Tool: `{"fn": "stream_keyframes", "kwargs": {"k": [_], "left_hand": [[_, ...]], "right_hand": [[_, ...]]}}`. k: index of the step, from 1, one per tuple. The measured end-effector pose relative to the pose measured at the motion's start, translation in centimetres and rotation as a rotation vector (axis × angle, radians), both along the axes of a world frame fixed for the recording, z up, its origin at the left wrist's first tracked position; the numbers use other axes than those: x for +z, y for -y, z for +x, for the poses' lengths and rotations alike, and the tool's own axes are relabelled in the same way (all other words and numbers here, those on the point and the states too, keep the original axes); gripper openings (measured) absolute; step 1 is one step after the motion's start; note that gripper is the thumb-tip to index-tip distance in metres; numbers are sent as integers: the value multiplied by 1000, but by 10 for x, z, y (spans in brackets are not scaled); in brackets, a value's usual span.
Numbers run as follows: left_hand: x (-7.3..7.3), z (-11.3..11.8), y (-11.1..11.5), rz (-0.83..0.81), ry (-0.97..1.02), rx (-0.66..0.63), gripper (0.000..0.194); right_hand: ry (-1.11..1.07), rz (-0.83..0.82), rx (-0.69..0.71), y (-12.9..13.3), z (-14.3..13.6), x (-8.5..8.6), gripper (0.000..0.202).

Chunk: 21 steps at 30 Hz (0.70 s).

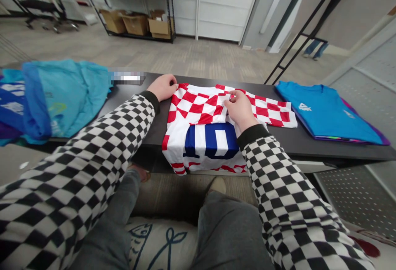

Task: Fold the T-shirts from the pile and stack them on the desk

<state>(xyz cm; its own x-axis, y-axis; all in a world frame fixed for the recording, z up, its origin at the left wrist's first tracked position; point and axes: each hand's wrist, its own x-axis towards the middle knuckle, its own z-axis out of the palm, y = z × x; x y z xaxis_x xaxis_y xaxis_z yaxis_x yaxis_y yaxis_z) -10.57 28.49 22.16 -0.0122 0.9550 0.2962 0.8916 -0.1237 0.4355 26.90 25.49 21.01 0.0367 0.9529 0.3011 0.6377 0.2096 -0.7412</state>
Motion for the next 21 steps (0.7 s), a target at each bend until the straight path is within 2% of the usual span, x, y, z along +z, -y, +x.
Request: {"fn": "stream_keyframes", "kwargs": {"k": [3,6,8,10,13,15,16,18,21], "left_hand": [[4,-1,16,34,67,34,35],[14,6,54,103,113,95,39],[19,19,97,169,117,112,37],[20,36,155,243,113,77,32],[11,60,246,305,116,-40,22],[4,69,289,319,127,9,24],[3,71,300,318,132,39,27],[6,70,301,292,119,48,32],[19,58,260,148,4,-121,39]], "right_hand": [[26,-33,12,3,-2,3,44],[54,-4,-5,9,-6,6,43],[73,12,-20,11,-9,6,42],[85,31,-32,13,-12,6,42],[97,75,-41,14,-16,6,40],[111,107,-38,16,-17,5,40],[119,120,-34,17,-17,5,40],[132,132,-24,20,-18,5,41],[127,136,-21,24,-19,6,44]]}}
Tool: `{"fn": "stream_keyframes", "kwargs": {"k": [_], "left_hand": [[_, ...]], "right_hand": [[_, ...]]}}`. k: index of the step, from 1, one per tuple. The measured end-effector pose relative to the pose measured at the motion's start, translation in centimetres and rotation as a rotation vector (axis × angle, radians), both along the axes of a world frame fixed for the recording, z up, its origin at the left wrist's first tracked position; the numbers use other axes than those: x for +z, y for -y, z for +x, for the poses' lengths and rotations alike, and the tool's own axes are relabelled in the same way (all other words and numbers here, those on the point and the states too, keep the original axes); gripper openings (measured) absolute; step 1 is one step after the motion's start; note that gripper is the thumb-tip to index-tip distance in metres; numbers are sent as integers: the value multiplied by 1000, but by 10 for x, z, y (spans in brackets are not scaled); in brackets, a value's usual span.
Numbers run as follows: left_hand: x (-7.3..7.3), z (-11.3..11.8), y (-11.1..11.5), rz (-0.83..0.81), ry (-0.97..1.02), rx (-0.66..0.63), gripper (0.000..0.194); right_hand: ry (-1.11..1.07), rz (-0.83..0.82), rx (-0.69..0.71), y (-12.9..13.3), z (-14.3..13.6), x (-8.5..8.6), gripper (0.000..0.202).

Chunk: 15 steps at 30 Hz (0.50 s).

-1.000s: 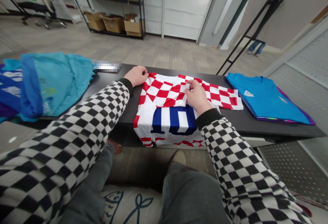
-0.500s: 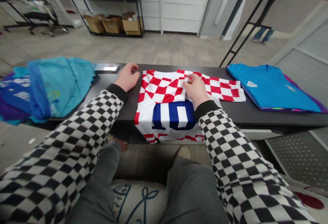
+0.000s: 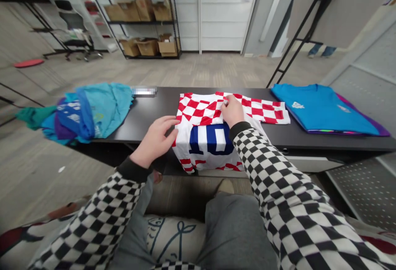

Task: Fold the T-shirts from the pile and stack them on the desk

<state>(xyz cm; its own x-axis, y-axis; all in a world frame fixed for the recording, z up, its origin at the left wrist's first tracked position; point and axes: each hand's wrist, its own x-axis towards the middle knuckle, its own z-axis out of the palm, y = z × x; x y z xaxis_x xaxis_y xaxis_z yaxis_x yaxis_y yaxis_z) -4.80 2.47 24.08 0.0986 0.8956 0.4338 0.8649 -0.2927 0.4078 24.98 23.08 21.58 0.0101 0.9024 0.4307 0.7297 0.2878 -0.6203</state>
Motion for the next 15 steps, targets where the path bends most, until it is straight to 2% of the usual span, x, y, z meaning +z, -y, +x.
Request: {"fn": "stream_keyframes", "kwargs": {"k": [2,4,6,8,10,12,15], "left_hand": [[7,-9,-37,-134,-103,-81,44],[9,-15,-67,-236,-179,-96,50],[4,-17,-85,-273,-242,-85,55],[-2,-18,-92,-272,-287,-73,59],[-8,-18,-92,-263,-301,-67,61],[-10,-17,-90,-255,-299,-75,61],[-8,-17,-90,-246,-287,-87,62]], "right_hand": [[-34,12,-14,2,-1,3,44],[-91,21,-41,6,-1,11,44],[-156,22,-58,15,-2,23,42],[-226,34,-21,36,-3,38,41],[-308,53,83,71,-8,47,36],[-420,40,199,117,-18,46,31],[-637,-168,226,186,-41,21,30]]}}
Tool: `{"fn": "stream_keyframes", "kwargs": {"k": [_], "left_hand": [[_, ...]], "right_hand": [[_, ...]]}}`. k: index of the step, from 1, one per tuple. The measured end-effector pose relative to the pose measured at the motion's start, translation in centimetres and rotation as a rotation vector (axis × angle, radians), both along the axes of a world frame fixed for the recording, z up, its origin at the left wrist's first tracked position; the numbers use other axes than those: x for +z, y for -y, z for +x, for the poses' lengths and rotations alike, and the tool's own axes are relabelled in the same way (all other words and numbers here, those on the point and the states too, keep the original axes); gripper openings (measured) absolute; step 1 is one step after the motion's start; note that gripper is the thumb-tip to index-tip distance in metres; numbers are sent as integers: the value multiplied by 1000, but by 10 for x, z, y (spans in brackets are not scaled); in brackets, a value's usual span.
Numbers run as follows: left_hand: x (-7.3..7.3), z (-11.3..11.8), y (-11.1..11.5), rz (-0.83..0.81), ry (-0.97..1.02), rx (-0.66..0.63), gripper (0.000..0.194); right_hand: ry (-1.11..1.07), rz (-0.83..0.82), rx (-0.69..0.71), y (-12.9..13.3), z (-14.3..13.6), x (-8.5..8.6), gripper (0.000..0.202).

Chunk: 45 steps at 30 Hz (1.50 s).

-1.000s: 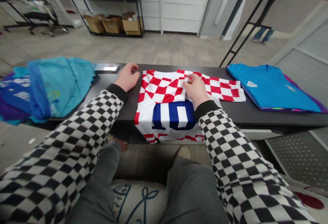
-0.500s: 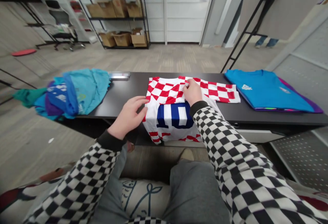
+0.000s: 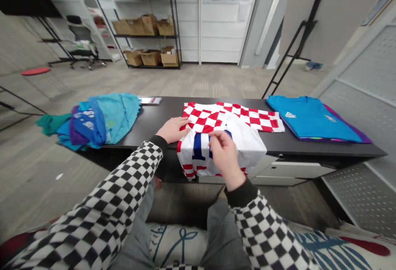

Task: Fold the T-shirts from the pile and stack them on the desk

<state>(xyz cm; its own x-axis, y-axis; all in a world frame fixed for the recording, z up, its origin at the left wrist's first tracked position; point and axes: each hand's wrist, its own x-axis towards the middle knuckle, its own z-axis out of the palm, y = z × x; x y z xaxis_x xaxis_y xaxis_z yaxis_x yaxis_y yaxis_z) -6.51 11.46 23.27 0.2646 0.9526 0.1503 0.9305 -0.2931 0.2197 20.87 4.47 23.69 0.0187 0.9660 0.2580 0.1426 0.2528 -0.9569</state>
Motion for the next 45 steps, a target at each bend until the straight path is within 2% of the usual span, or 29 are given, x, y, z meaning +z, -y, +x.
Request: {"fn": "stream_keyframes", "kwargs": {"k": [2,4,6,9,14,19,23,28,36,40,45], "left_hand": [[1,-1,-1,-10,6,8,64],[0,-4,-5,-16,8,20,66],[-5,-8,-11,-3,17,8,67],[-13,-13,-20,60,66,-12,64],[-20,-16,-25,137,149,-10,60],[-10,-11,-14,27,41,4,67],[-4,-3,-7,-39,-23,36,72],[-2,1,-5,-63,-34,69,76],[-6,4,-11,-80,-13,154,66],[-8,4,-12,-72,-3,163,67],[-9,4,-10,-71,0,160,68]], "right_hand": [[-59,-166,85,32,-20,-25,31],[-39,-253,166,48,-39,-49,31],[27,-299,247,50,-55,-66,29],[76,-312,274,45,-69,-78,34],[-3,-280,160,38,-81,-86,37],[-90,-248,164,38,-75,-85,44],[-82,-239,111,41,-69,-82,44],[-72,-253,97,42,-66,-81,41],[8,-264,120,36,-61,-92,49],[157,-277,132,30,-55,-97,41],[603,-186,169,21,-49,-99,31]]}}
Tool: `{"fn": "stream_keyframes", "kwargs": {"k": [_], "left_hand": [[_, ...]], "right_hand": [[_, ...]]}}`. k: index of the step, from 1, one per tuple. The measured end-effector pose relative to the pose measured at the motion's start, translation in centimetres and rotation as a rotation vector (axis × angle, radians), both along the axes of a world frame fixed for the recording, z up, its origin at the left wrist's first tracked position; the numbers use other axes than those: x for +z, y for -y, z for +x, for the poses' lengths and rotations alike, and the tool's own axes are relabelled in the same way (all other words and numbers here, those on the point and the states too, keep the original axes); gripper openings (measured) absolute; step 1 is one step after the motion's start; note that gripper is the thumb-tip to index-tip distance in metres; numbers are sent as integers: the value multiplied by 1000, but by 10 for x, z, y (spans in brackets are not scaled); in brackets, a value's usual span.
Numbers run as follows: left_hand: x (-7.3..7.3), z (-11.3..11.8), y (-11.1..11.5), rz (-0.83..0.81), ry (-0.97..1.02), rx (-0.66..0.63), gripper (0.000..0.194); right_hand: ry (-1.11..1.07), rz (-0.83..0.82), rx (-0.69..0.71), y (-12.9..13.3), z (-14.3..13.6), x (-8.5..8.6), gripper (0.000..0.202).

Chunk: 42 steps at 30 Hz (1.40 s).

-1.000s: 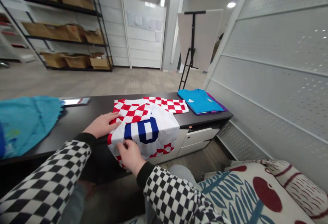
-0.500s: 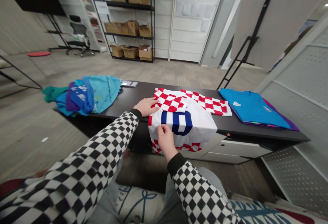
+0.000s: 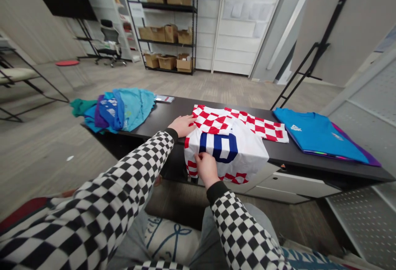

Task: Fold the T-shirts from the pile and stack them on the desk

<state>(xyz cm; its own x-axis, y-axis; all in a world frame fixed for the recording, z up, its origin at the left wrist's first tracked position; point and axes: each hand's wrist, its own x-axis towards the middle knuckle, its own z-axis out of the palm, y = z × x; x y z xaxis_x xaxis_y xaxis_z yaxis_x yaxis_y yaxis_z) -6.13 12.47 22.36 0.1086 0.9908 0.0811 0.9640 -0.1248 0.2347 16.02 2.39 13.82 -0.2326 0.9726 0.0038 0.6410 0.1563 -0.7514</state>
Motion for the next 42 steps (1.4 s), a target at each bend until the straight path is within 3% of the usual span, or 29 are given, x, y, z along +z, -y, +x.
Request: {"fn": "stream_keyframes", "kwargs": {"k": [11,16,20,22,24,27,32,35,38,40,42], "left_hand": [[2,0,0,16,-12,5,68],[0,-4,-4,48,-15,-7,69],[-7,-10,-13,58,-28,-1,70],[-7,-11,-14,71,-39,-12,69],[-5,-10,-12,77,-39,-15,69],[-1,-7,-8,75,-24,-3,69],[2,-4,-4,86,0,6,69],[2,-6,1,114,9,-16,70],[2,-9,4,149,8,-52,69],[1,-10,5,128,-16,-71,69],[0,-11,4,87,-51,-85,71]], "right_hand": [[394,-11,125,0,-2,4,40],[482,-179,414,8,8,25,35],[392,-260,630,6,46,51,34],[298,-270,562,6,77,61,35],[203,-315,409,7,111,64,35],[157,-458,228,11,152,54,33],[156,-623,278,18,167,28,23],[70,-545,257,19,157,27,20],[-8,-449,201,15,158,39,22],[-72,-339,89,8,171,50,27],[-106,-195,-112,-4,195,63,30]]}}
